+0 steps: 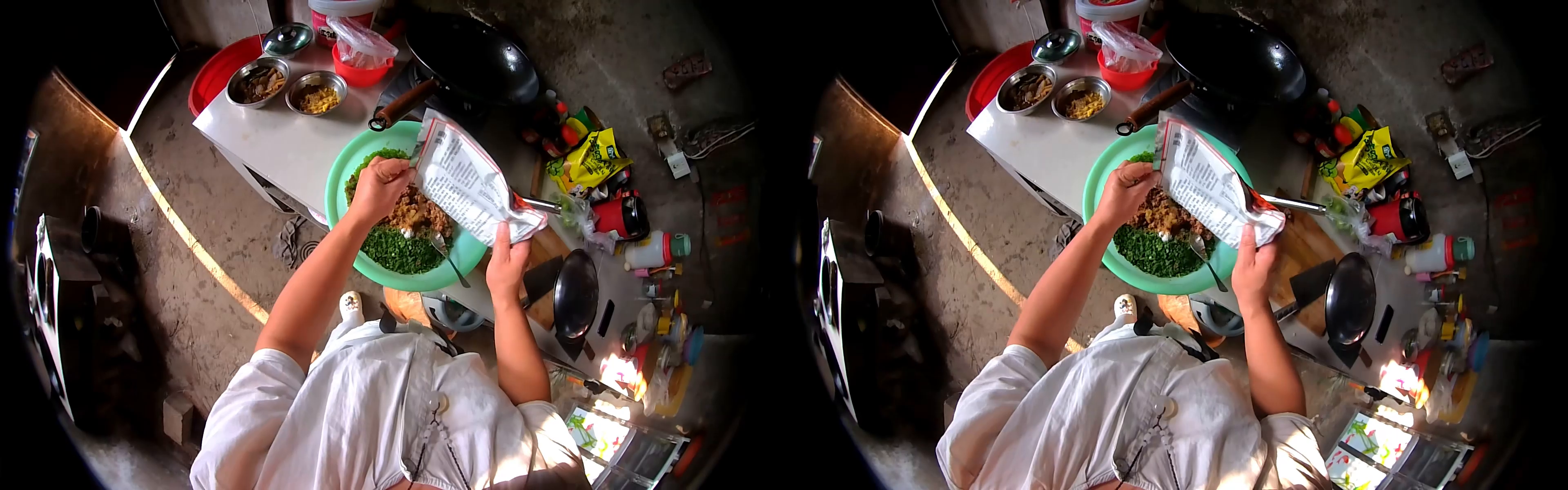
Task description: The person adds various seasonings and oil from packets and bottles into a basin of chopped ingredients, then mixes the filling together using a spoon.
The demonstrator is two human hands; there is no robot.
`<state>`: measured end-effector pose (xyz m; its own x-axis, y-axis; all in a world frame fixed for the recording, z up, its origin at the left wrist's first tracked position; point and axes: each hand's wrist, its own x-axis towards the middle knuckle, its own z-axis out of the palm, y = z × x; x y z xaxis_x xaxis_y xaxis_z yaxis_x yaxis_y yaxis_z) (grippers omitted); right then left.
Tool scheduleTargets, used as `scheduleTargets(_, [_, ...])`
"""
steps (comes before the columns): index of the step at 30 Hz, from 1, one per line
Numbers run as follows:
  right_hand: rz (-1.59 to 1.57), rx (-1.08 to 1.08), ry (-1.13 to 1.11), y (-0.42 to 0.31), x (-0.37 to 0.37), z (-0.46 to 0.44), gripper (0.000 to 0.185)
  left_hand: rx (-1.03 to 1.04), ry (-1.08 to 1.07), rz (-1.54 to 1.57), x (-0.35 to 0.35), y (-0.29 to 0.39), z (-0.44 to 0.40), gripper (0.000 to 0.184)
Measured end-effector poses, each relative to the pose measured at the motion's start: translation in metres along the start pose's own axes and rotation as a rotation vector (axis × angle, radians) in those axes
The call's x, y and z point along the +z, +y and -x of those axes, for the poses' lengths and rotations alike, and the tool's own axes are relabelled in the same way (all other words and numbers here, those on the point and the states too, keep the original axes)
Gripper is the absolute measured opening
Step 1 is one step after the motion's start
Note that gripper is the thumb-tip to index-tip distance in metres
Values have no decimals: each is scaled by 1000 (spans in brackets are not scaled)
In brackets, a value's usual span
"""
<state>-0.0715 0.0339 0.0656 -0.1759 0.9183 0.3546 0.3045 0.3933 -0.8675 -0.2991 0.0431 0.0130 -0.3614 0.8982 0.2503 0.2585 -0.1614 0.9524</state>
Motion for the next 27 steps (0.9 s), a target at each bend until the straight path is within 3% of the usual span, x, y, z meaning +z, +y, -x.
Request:
scheduleTargets(2, [19, -60, -82, -10, 0, -2, 27, -24, 27, 41, 2, -12, 3, 14])
scheduleTargets(4, [-14, -55, 93, -6, 3, -2, 28, 16, -70, -26, -4, -12, 2, 14])
scheduleTargets(5, [-17, -41, 116, -1, 5, 0, 27, 12, -2, 33, 1, -10, 3, 15])
scheduleTargets(8, [-67, 42, 14, 0, 4, 4, 26, -54, -5, -2, -3, -7, 4, 15])
scheduleTargets(10, [-5, -17, 99, -6, 6, 1, 27, -25, -20, 42, 0, -11, 2, 15])
scheduleTargets(12, [-85, 28, 24, -3, 4, 3, 28, -30, 64, 20, 3, -8, 1, 14])
scheduleTargets(16, [-27, 53, 176, 4, 5, 8, 31, 5, -50, -65, 1, 10, -3, 14])
scheduleTargets(18, [-63, 87, 118, 10, 4, 12, 32, 50, -47, -111, 2, 13, -9, 15])
scheduleTargets(20, [-319, 215, 204, 14, 8, 14, 33, 60, -104, -99, 5, 14, -16, 20])
scheduleTargets(23, [-500, 222, 246, 19, 11, 16, 33, 58, -150, -124, 9, 25, -25, 19])
scheduleTargets(27, [-578, 254, 286, 21, 12, 18, 33, 110, -159, -196, 14, 23, -31, 17])
